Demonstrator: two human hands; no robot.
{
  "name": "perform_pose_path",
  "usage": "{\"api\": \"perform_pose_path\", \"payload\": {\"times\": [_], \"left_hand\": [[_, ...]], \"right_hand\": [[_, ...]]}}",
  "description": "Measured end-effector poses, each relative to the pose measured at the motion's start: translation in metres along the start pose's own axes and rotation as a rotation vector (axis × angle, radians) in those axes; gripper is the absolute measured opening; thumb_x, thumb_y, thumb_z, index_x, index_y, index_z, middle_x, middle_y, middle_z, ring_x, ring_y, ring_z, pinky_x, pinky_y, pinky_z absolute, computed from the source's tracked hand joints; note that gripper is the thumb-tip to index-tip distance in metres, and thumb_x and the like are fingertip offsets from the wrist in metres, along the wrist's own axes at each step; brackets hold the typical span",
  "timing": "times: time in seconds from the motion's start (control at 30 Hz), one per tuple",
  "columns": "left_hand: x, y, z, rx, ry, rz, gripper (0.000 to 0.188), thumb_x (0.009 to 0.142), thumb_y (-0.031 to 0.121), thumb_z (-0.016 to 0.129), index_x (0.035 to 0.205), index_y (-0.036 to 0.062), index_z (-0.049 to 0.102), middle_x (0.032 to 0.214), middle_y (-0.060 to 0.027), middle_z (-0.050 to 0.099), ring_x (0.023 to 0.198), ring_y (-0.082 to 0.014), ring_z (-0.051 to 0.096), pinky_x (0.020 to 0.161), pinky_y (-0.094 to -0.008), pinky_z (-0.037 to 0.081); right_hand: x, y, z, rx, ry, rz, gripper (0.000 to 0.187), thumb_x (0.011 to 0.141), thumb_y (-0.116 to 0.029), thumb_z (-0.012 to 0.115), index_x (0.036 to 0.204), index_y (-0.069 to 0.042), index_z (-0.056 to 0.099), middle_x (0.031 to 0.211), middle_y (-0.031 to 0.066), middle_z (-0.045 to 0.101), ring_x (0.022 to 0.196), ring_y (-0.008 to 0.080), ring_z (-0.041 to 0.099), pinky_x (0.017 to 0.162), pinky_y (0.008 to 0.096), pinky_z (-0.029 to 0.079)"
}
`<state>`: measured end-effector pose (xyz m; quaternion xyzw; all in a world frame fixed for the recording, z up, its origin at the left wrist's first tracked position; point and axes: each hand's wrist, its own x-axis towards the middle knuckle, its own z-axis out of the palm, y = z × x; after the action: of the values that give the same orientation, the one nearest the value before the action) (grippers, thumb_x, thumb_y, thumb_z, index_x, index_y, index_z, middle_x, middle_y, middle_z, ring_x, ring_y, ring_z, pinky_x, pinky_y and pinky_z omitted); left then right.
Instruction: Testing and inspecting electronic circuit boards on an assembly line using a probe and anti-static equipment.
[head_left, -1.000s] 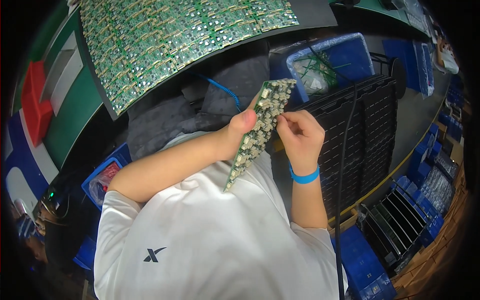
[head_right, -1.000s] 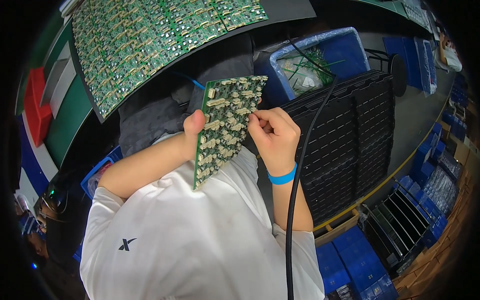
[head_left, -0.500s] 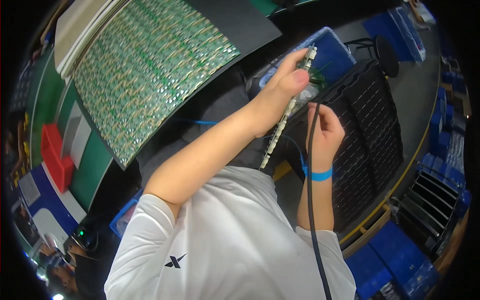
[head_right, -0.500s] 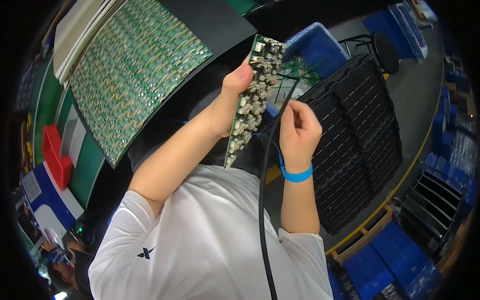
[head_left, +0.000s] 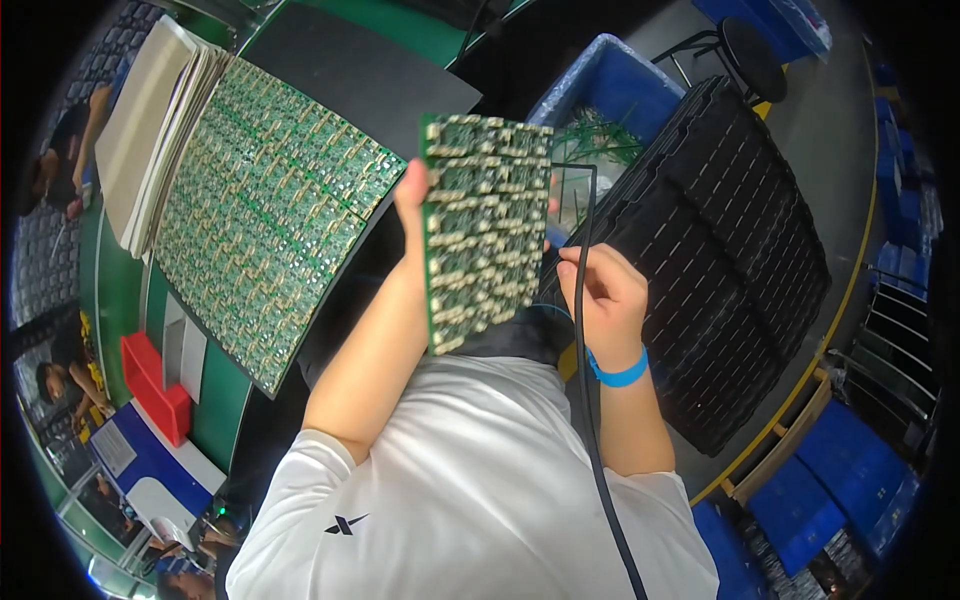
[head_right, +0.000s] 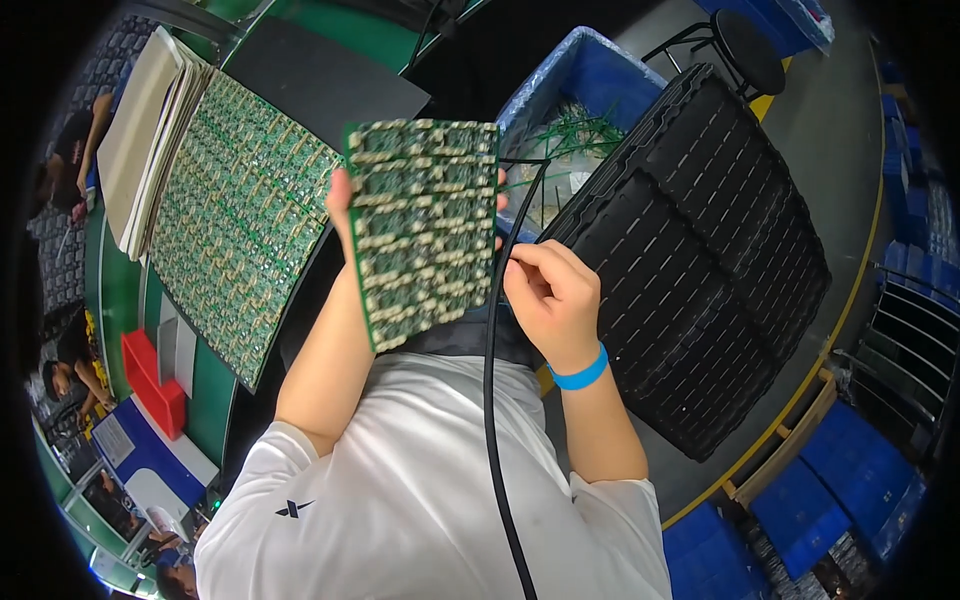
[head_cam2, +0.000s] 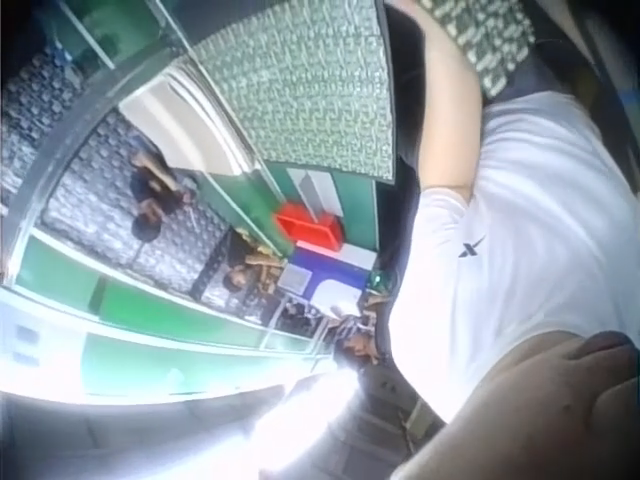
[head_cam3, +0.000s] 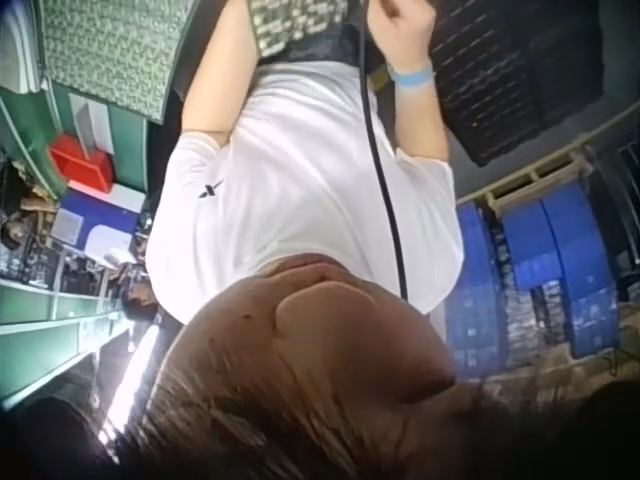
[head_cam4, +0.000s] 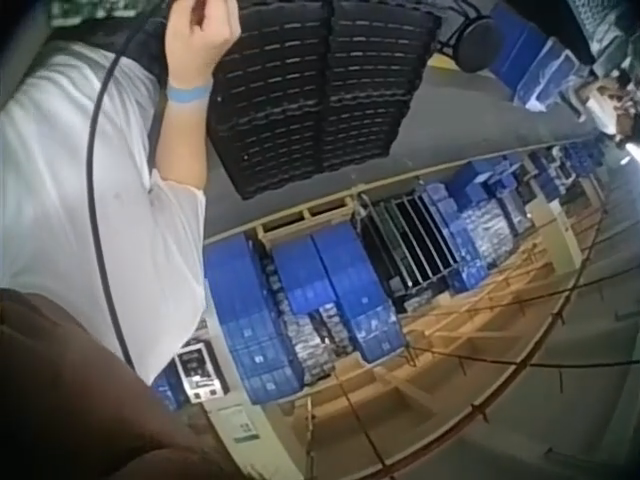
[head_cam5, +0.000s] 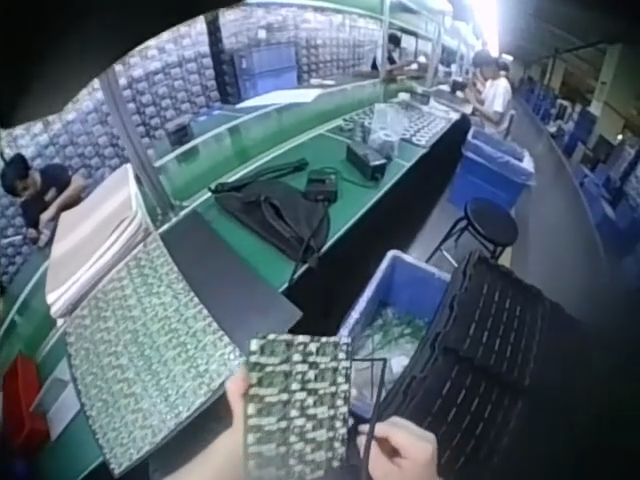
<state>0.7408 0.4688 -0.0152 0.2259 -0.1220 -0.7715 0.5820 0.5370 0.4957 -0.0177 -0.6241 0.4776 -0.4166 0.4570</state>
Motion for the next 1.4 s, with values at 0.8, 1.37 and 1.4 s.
{"api": "perform_pose_path", "payload": {"times": [0.8, 1.37, 1.4], "left_hand": [[-0.156, -0.005, -0.044, -0.269, -0.008, 0.014, 0.107, 0.079, 0.084, 0.056, 0.147, 0.0015, 0.046, 0.134, -0.0205, 0.061, 0.112, -0.0357, 0.067, 0.095, -0.0518, 0.057], [-0.164, -0.033, -0.053, -0.56, -0.088, 0.075, 0.118, 0.073, 0.083, 0.065, 0.157, 0.0068, 0.033, 0.152, -0.0332, 0.041, 0.134, -0.0494, 0.05, 0.103, -0.0717, 0.044], [-0.164, -0.036, -0.057, -0.56, -0.085, 0.096, 0.116, 0.074, 0.082, 0.064, 0.156, 0.0065, 0.035, 0.151, -0.0327, 0.042, 0.132, -0.049, 0.052, 0.102, -0.0719, 0.045]], "right_hand": [[0.015, -0.045, 0.067, -0.206, -0.601, -0.629, 0.019, 0.071, 0.007, 0.078, 0.086, -0.002, 0.069, 0.075, 0.0062, 0.062, 0.055, 0.0202, 0.063, 0.049, 0.0291, 0.049], [-0.003, -0.049, 0.045, -0.334, -0.482, -0.334, 0.016, 0.08, 0.005, 0.079, 0.094, 0.001, 0.073, 0.084, 0.0087, 0.067, 0.061, 0.0138, 0.061, 0.052, 0.0254, 0.047], [-0.01, -0.038, 0.055, -0.207, -0.496, -0.295, 0.016, 0.08, 0.009, 0.078, 0.094, 0.003, 0.073, 0.083, 0.009, 0.068, 0.062, 0.0104, 0.058, 0.053, 0.0223, 0.043]]}}
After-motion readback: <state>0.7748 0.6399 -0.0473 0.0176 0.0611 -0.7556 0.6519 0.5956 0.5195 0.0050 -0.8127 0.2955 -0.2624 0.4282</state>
